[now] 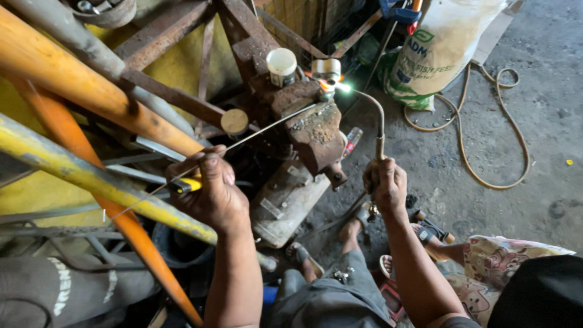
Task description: The person uses a welding torch to heat and join a metal pipe fitting clamped in a vise. They feed a filler rod into the molten area while maintaining the flame. The person adjusts the torch and rod positions as they work around the fitting.
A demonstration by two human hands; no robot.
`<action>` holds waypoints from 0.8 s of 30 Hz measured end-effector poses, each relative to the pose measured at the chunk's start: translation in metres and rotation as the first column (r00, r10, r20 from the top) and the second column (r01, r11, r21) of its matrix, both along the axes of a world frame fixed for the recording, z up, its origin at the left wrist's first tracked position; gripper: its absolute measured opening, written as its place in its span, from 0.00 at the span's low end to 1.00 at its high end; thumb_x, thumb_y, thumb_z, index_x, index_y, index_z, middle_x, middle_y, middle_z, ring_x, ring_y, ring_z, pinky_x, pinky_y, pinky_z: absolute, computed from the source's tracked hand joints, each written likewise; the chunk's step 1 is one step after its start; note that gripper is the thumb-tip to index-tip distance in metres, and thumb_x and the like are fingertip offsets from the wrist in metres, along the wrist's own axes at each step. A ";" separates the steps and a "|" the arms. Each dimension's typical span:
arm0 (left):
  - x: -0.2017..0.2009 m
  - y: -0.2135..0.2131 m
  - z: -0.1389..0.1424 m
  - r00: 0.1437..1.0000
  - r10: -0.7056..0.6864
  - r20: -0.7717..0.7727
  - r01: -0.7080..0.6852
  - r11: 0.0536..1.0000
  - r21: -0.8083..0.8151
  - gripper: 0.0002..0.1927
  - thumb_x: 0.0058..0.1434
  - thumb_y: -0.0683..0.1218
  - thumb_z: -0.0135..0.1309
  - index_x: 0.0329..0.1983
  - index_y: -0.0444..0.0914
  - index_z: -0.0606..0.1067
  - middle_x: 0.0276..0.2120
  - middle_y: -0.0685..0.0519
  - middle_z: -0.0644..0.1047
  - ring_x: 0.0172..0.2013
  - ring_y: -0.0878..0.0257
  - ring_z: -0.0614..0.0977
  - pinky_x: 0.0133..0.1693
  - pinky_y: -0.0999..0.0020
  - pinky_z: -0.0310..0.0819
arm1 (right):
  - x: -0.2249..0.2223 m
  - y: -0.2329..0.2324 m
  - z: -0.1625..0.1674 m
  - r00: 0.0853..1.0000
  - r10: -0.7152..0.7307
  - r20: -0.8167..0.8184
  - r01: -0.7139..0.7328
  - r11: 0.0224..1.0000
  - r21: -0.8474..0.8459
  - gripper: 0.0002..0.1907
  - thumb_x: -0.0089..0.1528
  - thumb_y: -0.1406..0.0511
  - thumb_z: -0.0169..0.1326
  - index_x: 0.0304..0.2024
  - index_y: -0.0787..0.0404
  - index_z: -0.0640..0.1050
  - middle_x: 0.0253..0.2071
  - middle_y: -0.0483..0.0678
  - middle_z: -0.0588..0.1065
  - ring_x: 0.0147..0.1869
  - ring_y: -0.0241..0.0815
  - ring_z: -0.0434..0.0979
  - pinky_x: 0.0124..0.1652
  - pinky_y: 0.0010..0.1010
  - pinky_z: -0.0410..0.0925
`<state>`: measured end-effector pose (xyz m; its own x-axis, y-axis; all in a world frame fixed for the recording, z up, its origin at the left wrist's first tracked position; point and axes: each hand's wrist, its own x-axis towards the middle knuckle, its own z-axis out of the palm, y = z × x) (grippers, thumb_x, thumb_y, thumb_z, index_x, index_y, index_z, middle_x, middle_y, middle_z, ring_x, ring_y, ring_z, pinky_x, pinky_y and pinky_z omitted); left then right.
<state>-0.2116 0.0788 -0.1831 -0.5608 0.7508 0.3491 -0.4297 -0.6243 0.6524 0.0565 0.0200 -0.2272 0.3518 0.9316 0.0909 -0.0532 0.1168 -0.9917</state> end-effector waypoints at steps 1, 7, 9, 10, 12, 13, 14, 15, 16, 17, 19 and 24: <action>0.000 0.002 0.000 1.000 -0.001 -0.007 0.001 1.000 0.000 0.13 0.65 0.40 0.65 0.45 0.36 0.72 0.36 0.40 0.81 0.18 0.68 0.68 0.23 0.77 0.61 | -0.001 0.002 0.000 1.000 -0.005 0.002 0.005 1.000 -0.007 0.34 0.71 0.41 0.39 0.28 0.63 0.69 0.21 0.46 0.65 0.22 0.35 0.63 0.23 0.27 0.59; 0.008 0.010 0.001 0.999 -0.032 -0.027 0.033 0.999 0.026 0.12 0.67 0.40 0.64 0.46 0.36 0.72 0.37 0.39 0.81 0.19 0.67 0.69 0.23 0.77 0.62 | -0.001 0.009 0.001 1.000 -0.018 0.008 0.018 1.000 -0.021 0.35 0.72 0.41 0.38 0.27 0.63 0.69 0.21 0.46 0.67 0.22 0.35 0.64 0.23 0.27 0.59; 0.011 0.012 -0.002 0.999 -0.018 -0.027 0.019 1.000 0.024 0.13 0.65 0.41 0.65 0.45 0.37 0.72 0.37 0.40 0.81 0.20 0.67 0.69 0.24 0.75 0.62 | 0.000 0.010 0.001 0.999 -0.005 -0.048 0.005 1.000 -0.009 0.34 0.72 0.42 0.40 0.28 0.63 0.68 0.22 0.45 0.64 0.23 0.35 0.64 0.23 0.27 0.58; 0.013 0.013 -0.003 1.000 -0.013 -0.025 0.013 1.000 0.023 0.13 0.65 0.41 0.66 0.45 0.37 0.72 0.37 0.40 0.81 0.21 0.67 0.69 0.25 0.75 0.62 | 0.001 0.009 0.002 0.997 0.000 -0.074 0.000 1.000 -0.002 0.33 0.72 0.42 0.41 0.29 0.64 0.68 0.22 0.45 0.63 0.23 0.36 0.64 0.23 0.27 0.58; 0.015 0.012 -0.005 1.000 -0.027 -0.010 0.027 0.999 0.019 0.13 0.66 0.42 0.66 0.45 0.36 0.72 0.37 0.40 0.81 0.20 0.67 0.69 0.24 0.76 0.62 | 0.003 0.008 0.002 0.998 0.006 -0.069 -0.008 1.000 -0.028 0.33 0.72 0.43 0.40 0.29 0.63 0.68 0.22 0.45 0.64 0.23 0.35 0.64 0.24 0.27 0.59; 0.016 0.010 -0.006 1.000 -0.031 -0.001 0.031 0.999 0.020 0.13 0.66 0.42 0.66 0.45 0.36 0.72 0.37 0.39 0.81 0.20 0.67 0.69 0.23 0.76 0.62 | 0.005 0.006 0.002 0.998 0.013 -0.065 -0.016 0.999 -0.039 0.32 0.72 0.43 0.40 0.29 0.63 0.68 0.23 0.45 0.65 0.23 0.35 0.64 0.24 0.27 0.59; 0.016 0.008 -0.005 1.000 -0.024 -0.011 0.024 1.000 0.009 0.13 0.66 0.42 0.66 0.45 0.36 0.72 0.37 0.40 0.81 0.20 0.67 0.69 0.23 0.77 0.62 | 0.006 0.006 0.002 0.999 0.011 -0.052 -0.013 0.999 -0.044 0.32 0.72 0.43 0.40 0.30 0.63 0.69 0.22 0.45 0.65 0.23 0.35 0.64 0.23 0.27 0.59; 0.016 0.005 -0.005 1.000 -0.014 -0.021 0.014 1.000 -0.002 0.13 0.66 0.42 0.66 0.44 0.36 0.72 0.37 0.40 0.81 0.20 0.67 0.69 0.23 0.77 0.62 | 0.008 0.005 0.003 0.999 0.012 -0.039 -0.014 0.999 -0.048 0.33 0.71 0.43 0.40 0.30 0.64 0.70 0.22 0.44 0.65 0.22 0.35 0.64 0.23 0.27 0.59; 0.016 0.001 -0.003 1.000 -0.001 -0.031 0.001 1.000 -0.012 0.13 0.66 0.42 0.66 0.44 0.36 0.72 0.36 0.40 0.81 0.20 0.67 0.69 0.23 0.77 0.61 | 0.010 0.004 0.004 1.000 0.016 -0.027 -0.017 0.998 -0.052 0.33 0.71 0.43 0.39 0.30 0.64 0.71 0.22 0.44 0.65 0.22 0.35 0.64 0.23 0.27 0.60; 0.017 -0.002 -0.001 0.999 0.010 -0.036 -0.011 1.000 -0.015 0.13 0.65 0.42 0.66 0.43 0.36 0.72 0.36 0.40 0.81 0.20 0.67 0.70 0.23 0.77 0.61 | 0.014 0.003 0.006 1.000 0.015 -0.010 -0.016 0.998 -0.062 0.33 0.71 0.42 0.39 0.30 0.64 0.71 0.22 0.44 0.65 0.22 0.34 0.64 0.22 0.27 0.59; 0.018 -0.009 0.004 0.998 0.043 -0.047 -0.044 0.999 -0.018 0.12 0.65 0.41 0.66 0.43 0.35 0.73 0.36 0.41 0.80 0.20 0.67 0.70 0.23 0.77 0.61 | 0.022 0.003 0.010 0.999 0.023 0.023 -0.021 0.997 -0.076 0.33 0.70 0.42 0.39 0.31 0.64 0.72 0.21 0.44 0.65 0.21 0.34 0.64 0.22 0.27 0.58; 0.033 -0.014 0.019 0.990 0.124 -0.071 -0.128 0.990 -0.057 0.12 0.64 0.40 0.65 0.43 0.35 0.73 0.34 0.42 0.80 0.23 0.66 0.71 0.26 0.75 0.63 | 0.052 0.018 0.019 0.996 0.094 0.011 -0.091 0.988 -0.126 0.33 0.71 0.44 0.41 0.28 0.64 0.70 0.20 0.44 0.64 0.20 0.35 0.63 0.21 0.27 0.57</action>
